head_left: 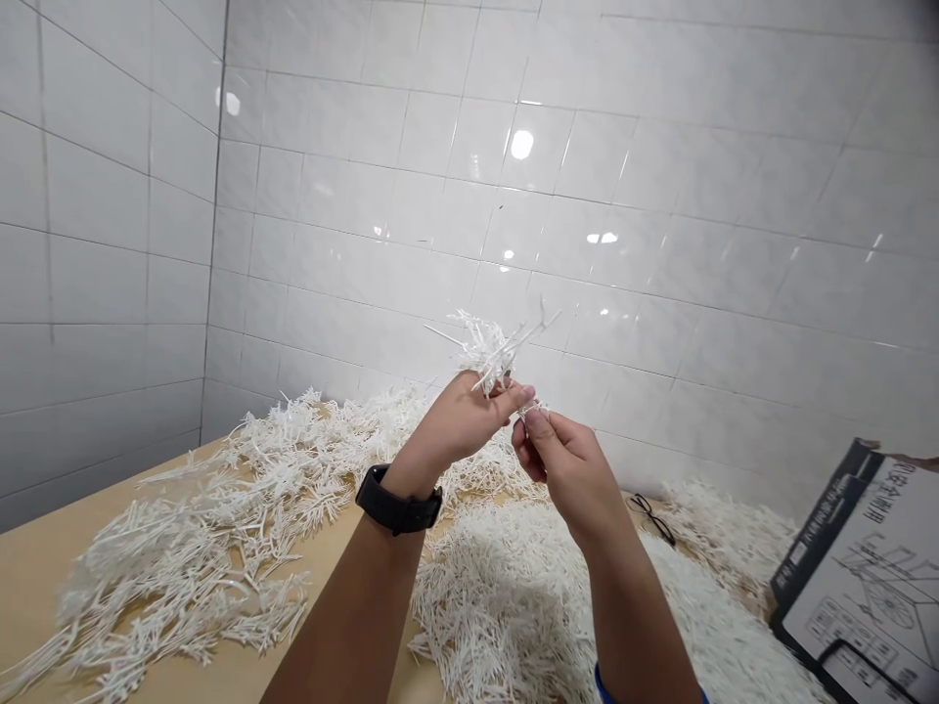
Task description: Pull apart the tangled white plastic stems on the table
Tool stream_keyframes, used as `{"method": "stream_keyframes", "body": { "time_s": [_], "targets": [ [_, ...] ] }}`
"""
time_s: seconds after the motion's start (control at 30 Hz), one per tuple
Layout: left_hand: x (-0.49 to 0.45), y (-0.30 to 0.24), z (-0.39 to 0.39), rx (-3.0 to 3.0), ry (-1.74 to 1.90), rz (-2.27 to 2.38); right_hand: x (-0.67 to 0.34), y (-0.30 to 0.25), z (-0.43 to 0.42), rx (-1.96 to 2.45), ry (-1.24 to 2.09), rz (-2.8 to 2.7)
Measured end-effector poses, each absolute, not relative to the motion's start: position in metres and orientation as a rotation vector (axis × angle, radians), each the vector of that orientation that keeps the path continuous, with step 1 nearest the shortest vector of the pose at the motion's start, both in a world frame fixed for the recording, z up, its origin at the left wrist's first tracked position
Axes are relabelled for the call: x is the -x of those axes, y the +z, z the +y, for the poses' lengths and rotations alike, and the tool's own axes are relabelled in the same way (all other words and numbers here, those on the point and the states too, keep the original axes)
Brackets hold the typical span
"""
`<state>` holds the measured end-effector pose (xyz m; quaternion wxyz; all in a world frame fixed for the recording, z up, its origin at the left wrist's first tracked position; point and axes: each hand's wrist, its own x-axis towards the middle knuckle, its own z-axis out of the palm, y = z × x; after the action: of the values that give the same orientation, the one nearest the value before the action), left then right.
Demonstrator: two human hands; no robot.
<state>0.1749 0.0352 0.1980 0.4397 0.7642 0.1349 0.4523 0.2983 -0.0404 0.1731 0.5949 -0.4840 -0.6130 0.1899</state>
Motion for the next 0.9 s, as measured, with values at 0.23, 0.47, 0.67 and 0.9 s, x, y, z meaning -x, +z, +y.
{"method": "stream_keyframes", "body": {
  "time_s": [0.23,0.47,0.67,0.9],
  "targets": [
    [-0.175,0.200,0.030,-1.888,1.063,0.066,-0.299,0.170,-0.039,1.082,0.334,-1.439],
    [-0.186,0.199,0.023,-1.631,1.187,0.220,-0.305,0.168,-0.038,1.030,0.155,-1.526],
    [-0.200,0.197,0.014,-1.303,1.122,0.098,-0.312,0.173,-0.043,1.024,0.028,-1.579],
    [-0.223,0.176,0.047,-0.956,0.944,0.253,-0.330,0.149,-0.006,1.070,0.095,-1.546]
  ]
}}
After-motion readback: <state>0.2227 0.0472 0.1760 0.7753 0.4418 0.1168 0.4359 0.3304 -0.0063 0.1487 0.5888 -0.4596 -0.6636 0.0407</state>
